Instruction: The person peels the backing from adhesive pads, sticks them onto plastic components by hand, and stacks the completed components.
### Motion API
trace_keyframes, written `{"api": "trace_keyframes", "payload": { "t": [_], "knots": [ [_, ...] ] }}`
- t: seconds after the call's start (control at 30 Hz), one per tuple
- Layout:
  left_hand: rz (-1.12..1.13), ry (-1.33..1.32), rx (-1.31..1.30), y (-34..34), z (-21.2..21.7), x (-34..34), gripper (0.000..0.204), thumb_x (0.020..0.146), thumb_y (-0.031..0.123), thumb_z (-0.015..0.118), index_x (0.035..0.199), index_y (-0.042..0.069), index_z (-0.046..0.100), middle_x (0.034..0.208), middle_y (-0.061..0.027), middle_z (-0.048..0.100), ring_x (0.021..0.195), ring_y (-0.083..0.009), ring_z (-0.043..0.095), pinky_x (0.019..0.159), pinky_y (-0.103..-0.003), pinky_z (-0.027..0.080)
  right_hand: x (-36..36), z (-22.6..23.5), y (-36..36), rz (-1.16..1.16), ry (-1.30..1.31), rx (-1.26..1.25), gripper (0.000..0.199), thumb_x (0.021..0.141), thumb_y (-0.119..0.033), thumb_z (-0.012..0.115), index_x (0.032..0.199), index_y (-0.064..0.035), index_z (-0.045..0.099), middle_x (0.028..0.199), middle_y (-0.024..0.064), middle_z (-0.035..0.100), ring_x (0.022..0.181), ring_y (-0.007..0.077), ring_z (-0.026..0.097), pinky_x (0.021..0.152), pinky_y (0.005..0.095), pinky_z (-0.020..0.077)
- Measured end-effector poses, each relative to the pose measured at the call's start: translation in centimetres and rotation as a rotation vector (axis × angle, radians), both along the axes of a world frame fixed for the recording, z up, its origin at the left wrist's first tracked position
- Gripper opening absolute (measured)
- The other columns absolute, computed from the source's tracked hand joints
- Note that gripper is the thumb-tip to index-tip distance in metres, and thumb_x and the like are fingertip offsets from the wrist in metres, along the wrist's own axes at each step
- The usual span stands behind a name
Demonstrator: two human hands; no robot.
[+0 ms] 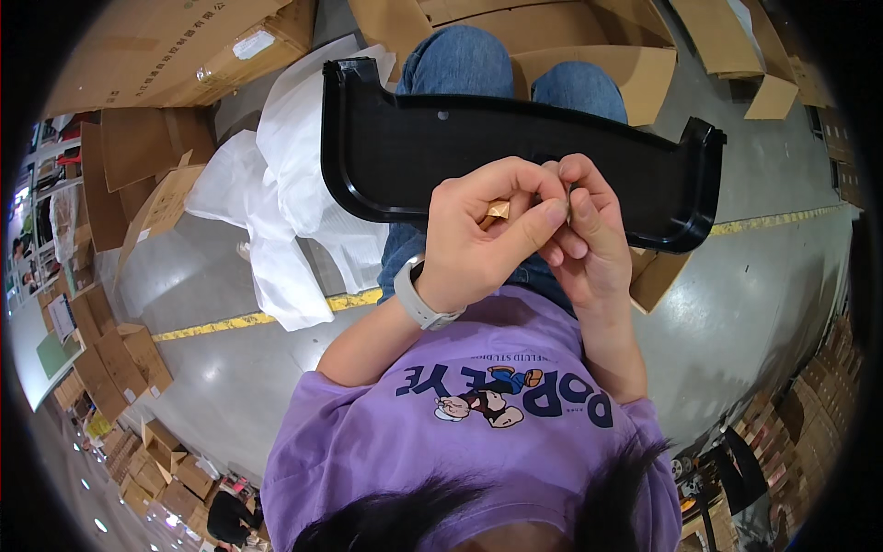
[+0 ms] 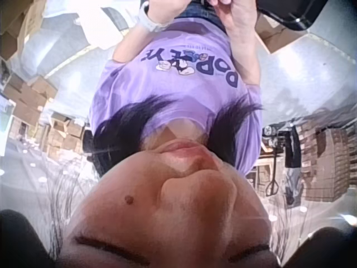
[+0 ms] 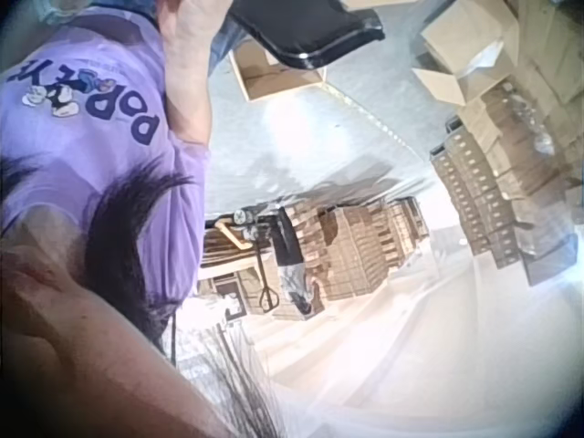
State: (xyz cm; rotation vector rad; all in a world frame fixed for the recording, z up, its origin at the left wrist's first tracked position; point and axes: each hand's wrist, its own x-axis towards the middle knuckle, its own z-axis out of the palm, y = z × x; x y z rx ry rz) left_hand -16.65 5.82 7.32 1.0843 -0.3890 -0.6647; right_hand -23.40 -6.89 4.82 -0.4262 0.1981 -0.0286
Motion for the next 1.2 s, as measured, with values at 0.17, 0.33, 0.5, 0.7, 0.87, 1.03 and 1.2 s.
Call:
{"api": "trace_keyframes", "payload": {
  "t": [0.17, 0.33, 0.5, 0.7, 0.87, 1.03, 1.2],
  "knots": [
    [0.094, 0.012, 0.066, -0.9, -0.9, -0.4, 0.003, 0.084, 0.001, 0.058, 0.083, -0.001, 0.056, 0.062, 0.0046, 0.052, 0.057, 0.0002, 0.049, 0.052, -0.016, 0.040, 0.4, 1.1, -0.1, -0.151, 0.139, -0.377, 0.031, 0.080, -0.009, 0.073, 0.104, -0.0013, 0.055, 0.084, 0.0027, 0.054, 0.057, 0.0039, 0.047, 0.049, 0.0184, 0.0422],
    [0.150, -0.106, 0.157, -0.7, -1.0, 0.4, 0.003, 0.084, 0.000, 0.057, 0.083, 0.001, 0.055, 0.062, 0.0049, 0.050, 0.056, 0.0006, 0.043, 0.051, -0.016, 0.035, 0.5, 1.0, -0.3, -0.404, 0.133, -1.193, 0.015, 0.076, 0.002, 0.072, 0.087, 0.0028, 0.062, 0.084, 0.0030, 0.054, 0.072, 0.0060, 0.053, 0.060, 0.0172, 0.0425],
    [0.168, -0.138, 0.130, -1.1, -0.8, 0.5, 0.002, 0.085, 0.000, 0.057, 0.085, 0.000, 0.056, 0.063, 0.0036, 0.052, 0.057, 0.0004, 0.045, 0.050, -0.016, 0.036, 0.3, 2.1, -0.4, -0.231, 0.087, -1.008, 0.015, 0.080, 0.001, 0.069, 0.094, 0.0042, 0.064, 0.086, 0.0058, 0.061, 0.072, 0.0100, 0.061, 0.064, 0.0194, 0.0493],
    [0.013, -0.122, 0.164, -0.7, -1.1, 0.7, 0.003, 0.085, 0.001, 0.057, 0.085, 0.001, 0.053, 0.066, 0.0025, 0.053, 0.059, -0.0001, 0.047, 0.052, -0.016, 0.037, -0.2, 1.9, -0.8, -0.193, 0.098, -0.881, 0.007, 0.085, -0.001, 0.065, 0.090, 0.0040, 0.064, 0.081, 0.0066, 0.064, 0.072, 0.0124, 0.064, 0.064, 0.0220, 0.0522],
    [0.097, 0.054, 0.078, -0.6, -2.3, 1.0, 0.003, 0.090, 0.004, 0.049, 0.086, 0.004, 0.049, 0.069, 0.0051, 0.042, 0.058, -0.0005, 0.036, 0.050, -0.018, 0.028, 0.3, 2.2, -1.9, -0.287, 0.225, -0.920, 0.008, 0.090, -0.004, 0.058, 0.091, 0.0039, 0.060, 0.074, 0.0065, 0.060, 0.061, 0.0114, 0.060, 0.058, 0.0217, 0.0492],
    [0.212, 0.458, -0.075, -1.1, -1.0, 2.3, 0.006, 0.089, 0.006, 0.044, 0.083, 0.007, 0.045, 0.070, -0.0012, 0.046, 0.052, -0.0030, 0.032, 0.047, -0.019, 0.026, -0.1, 2.6, -3.4, -0.442, 0.261, -0.974, 0.008, 0.091, -0.005, 0.057, 0.092, 0.0024, 0.060, 0.071, 0.0042, 0.058, 0.058, 0.0095, 0.057, 0.054, 0.0195, 0.0455],
    [-0.034, 0.373, -0.306, -0.5, -2.5, 2.3, 0.008, 0.081, 0.005, 0.046, 0.076, 0.009, 0.040, 0.071, -0.0046, 0.048, 0.050, -0.0043, 0.029, 0.044, -0.018, 0.024, -0.5, 2.0, -2.6, -0.599, 0.146, -1.626, 0.005, 0.082, 0.000, 0.066, 0.083, 0.0025, 0.062, 0.070, 0.0066, 0.060, 0.058, 0.0101, 0.058, 0.052, 0.0203, 0.0446]
  ]
}}
